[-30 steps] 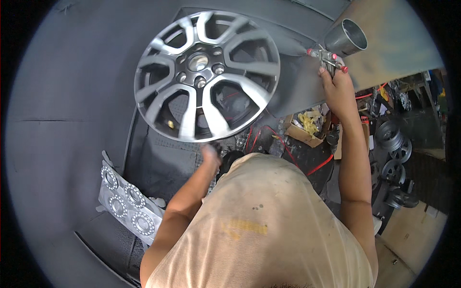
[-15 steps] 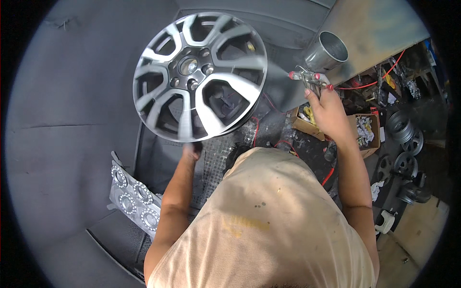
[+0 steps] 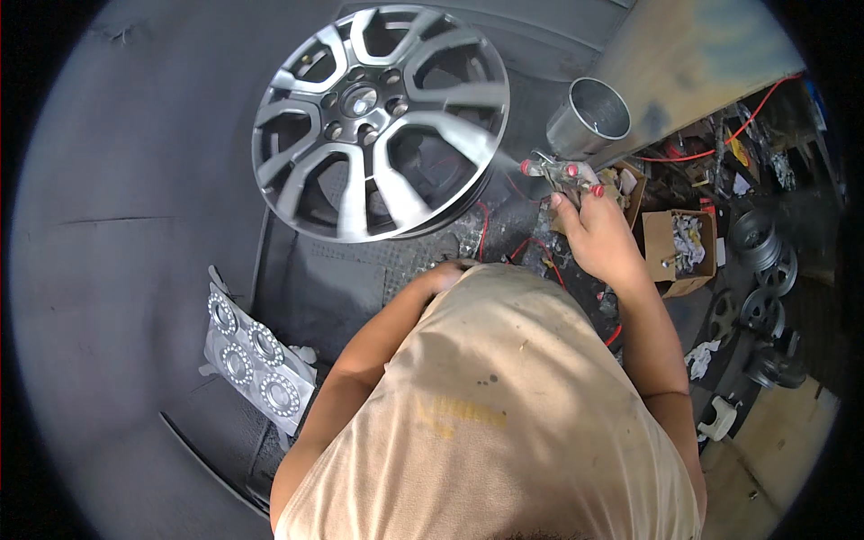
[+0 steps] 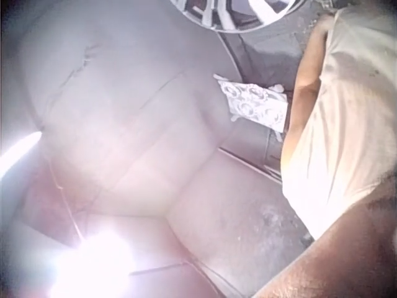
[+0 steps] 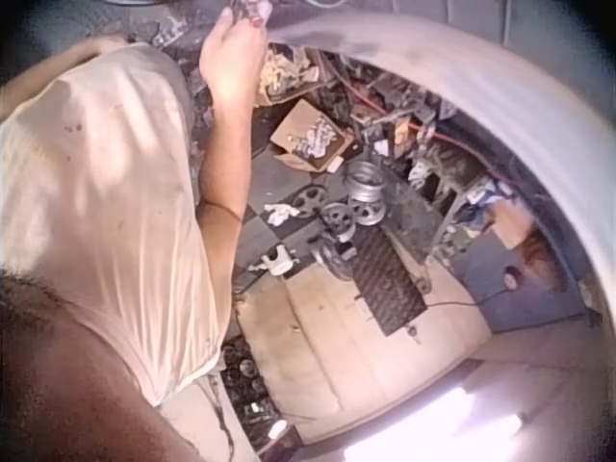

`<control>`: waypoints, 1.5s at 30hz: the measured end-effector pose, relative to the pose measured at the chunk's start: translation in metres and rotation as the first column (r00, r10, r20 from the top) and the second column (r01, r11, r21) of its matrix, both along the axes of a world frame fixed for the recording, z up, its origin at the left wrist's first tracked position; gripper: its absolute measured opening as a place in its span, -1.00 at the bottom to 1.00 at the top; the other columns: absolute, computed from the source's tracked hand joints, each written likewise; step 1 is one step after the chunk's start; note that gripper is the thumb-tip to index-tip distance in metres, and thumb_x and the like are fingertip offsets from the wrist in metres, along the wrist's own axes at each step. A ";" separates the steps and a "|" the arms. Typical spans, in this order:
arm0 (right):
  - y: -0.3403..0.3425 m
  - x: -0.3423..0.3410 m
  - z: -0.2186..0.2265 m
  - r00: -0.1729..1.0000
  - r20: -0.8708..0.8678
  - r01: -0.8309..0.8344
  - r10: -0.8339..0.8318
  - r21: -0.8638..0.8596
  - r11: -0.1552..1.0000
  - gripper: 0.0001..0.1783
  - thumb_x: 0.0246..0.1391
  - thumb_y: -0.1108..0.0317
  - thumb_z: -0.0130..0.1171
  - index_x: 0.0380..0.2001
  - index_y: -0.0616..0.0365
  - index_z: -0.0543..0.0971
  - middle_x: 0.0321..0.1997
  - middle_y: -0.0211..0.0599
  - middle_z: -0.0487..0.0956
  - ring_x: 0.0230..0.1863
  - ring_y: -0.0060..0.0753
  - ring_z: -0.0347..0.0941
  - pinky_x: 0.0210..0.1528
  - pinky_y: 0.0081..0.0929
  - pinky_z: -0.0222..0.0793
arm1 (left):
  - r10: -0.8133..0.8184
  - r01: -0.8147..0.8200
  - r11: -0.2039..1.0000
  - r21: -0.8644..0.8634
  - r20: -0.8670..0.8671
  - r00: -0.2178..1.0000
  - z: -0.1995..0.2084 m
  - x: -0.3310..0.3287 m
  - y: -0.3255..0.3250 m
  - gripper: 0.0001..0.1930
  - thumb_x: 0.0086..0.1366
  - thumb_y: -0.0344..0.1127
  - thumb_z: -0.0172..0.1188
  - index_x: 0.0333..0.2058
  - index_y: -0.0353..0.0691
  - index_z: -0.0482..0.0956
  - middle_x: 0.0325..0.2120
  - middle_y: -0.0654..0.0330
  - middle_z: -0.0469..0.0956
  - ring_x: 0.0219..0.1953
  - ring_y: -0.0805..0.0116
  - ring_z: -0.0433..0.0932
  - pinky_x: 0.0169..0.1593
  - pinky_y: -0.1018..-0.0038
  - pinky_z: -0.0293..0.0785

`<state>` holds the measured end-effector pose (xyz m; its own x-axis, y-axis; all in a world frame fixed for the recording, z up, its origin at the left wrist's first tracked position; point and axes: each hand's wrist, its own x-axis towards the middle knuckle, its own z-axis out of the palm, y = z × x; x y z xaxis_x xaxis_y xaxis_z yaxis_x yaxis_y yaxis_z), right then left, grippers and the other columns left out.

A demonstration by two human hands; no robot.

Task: Painting a car wheel using a spray gun.

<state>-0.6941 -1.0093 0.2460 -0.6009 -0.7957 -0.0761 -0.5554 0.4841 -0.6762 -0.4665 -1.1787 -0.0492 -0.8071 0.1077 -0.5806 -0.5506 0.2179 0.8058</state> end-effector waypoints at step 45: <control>-0.277 0.120 0.075 0.725 -0.153 -0.688 0.671 -0.157 0.708 -0.77 0.17 0.41 0.05 -0.49 0.38 0.43 -0.58 0.18 0.43 -0.46 0.28 0.40 -0.40 -0.02 0.28 | 0.812 -0.906 0.107 0.409 0.490 0.317 0.026 0.083 -0.120 -0.80 0.29 -0.58 0.02 -0.13 -0.43 0.53 -0.24 0.02 0.62 -0.23 0.24 0.64 -0.15 0.38 0.64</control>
<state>-0.5740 -1.2862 0.3208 0.1114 -0.9835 0.1422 -0.7381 -0.1777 -0.6508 -0.3832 -1.2991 -0.0237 -0.5159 -0.3112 -0.7981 -0.1467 -0.8858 0.4402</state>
